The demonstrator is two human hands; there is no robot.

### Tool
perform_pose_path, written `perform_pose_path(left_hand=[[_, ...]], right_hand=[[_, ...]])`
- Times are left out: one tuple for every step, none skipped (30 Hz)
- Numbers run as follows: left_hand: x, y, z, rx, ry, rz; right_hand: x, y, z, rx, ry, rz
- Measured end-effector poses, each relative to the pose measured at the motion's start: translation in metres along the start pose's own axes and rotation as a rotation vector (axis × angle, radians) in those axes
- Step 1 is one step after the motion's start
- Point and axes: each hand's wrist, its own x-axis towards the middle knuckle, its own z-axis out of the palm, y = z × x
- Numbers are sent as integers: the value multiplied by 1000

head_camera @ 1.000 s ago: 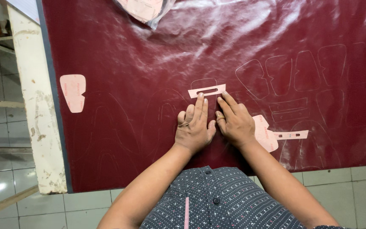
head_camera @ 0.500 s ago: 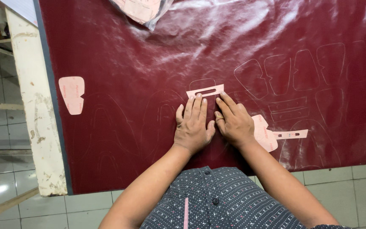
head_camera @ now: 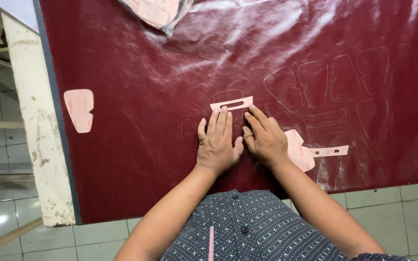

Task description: The person arranges pink paper pattern pieces on a red cutting mat and traces around their edges with a pen, repositioning and aligning the pieces over pre-drawn outlines to trace additional pattern shapes onto the material.

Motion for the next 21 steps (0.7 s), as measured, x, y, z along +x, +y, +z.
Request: perform_pose_path(left_hand=[[0, 0, 0, 5, -3, -1], [0, 1, 0, 9, -5, -1], [0, 1, 0, 14, -7, 0], [0, 2, 0, 11, -2, -1], [0, 2, 1, 8, 2, -2], [0, 2, 1, 5, 8, -2], [0, 3, 2, 1, 6, -5], [0, 3, 2, -3, 3, -7], [0, 3, 3, -8, 0, -10], [-1, 4, 3, -4, 7, -5], [-1, 4, 3, 1, 12, -1], [-2, 5, 4, 6, 17, 3], [-3, 6, 4, 4, 15, 2], [-4, 7, 3, 3, 15, 1], [-5, 7, 3, 4, 15, -1], [-5, 8, 2, 10, 11, -2], [-5, 9, 2, 15, 9, -4], [-6, 10, 2, 20, 6, -6], [-7, 11, 2, 16, 3, -9], [-8, 12, 1, 11, -1, -10], [-7, 12, 1, 6, -1, -8]], right_hand=[[0, 0, 0, 0, 0, -1], [0, 0, 0, -1, 0, -1], [0, 0, 0, -2, 1, -2], [-1, 0, -1, -3, 6, -10], [-1, 1, 0, -5, 11, -18], [-1, 1, 0, -7, 17, -26], [-2, 2, 0, -5, 13, -24], [-3, 2, 0, -4, 8, -21], [-4, 2, 0, -3, 3, -17], [-5, 2, 0, -4, -2, -14], [-7, 2, -1, -5, -8, -10], [-8, 2, -2, -5, -15, -6], [-9, 2, -4, 16, -26, 1], [-9, 2, -6, 38, -36, 7], [-9, 1, -8, 61, -46, 14], [-8, 3, -11, 99, -68, 17], [-7, 5, -15, 136, -88, 20], [-7, 7, -19, 174, -110, 22], [-11, 9, -25, 223, -91, 37], [-16, 12, -31, 270, -71, 53], [-20, 16, -36, 316, -48, 68]])
